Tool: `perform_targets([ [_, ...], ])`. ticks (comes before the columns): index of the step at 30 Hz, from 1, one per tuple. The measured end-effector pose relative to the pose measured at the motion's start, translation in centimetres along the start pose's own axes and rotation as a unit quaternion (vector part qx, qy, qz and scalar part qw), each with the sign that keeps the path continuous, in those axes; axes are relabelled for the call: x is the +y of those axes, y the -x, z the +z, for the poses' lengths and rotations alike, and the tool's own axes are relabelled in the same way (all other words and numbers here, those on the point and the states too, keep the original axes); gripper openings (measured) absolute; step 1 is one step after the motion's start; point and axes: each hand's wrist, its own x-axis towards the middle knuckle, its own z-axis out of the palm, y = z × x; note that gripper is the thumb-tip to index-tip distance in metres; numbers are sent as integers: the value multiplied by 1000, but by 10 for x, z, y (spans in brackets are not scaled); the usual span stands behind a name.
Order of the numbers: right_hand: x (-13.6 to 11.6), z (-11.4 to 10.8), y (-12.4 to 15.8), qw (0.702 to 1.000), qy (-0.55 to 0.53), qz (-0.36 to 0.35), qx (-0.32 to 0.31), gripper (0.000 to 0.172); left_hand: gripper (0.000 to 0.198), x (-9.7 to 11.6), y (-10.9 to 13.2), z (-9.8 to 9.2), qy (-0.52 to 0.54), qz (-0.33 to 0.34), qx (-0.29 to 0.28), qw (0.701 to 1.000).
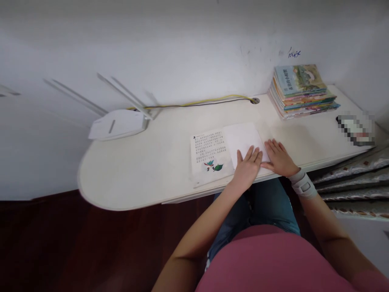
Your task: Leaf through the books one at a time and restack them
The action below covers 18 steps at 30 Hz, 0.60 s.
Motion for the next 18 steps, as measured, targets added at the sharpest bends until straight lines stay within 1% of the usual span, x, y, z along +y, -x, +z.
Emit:
perform_targets([
  [6,-2,-1,0,1000,3,-1,-1,95,47,-4,-4,4,4,24,-13,1000],
  [9,-1,0,0,1000,6,-4,1,92,47,-3,-8,5,18,34,-16,999],
  [12,0,0,1,1000,11,-9,6,88,50,-5,-9,3,59,44,-11,997],
  [15,1,-1,1,1000,15,-11,11,82,57,-16,-1,0,121,70,13,990],
  [16,0,-1,2,1000,15,-9,12,80,58,-24,4,-1,134,61,31,989],
  [17,0,-1,2,1000,15,-6,14,78,57,-33,10,-1,141,30,58,988],
  [18,0,-2,2,1000,13,-1,15,76,56,-44,17,0,142,-23,93,985],
])
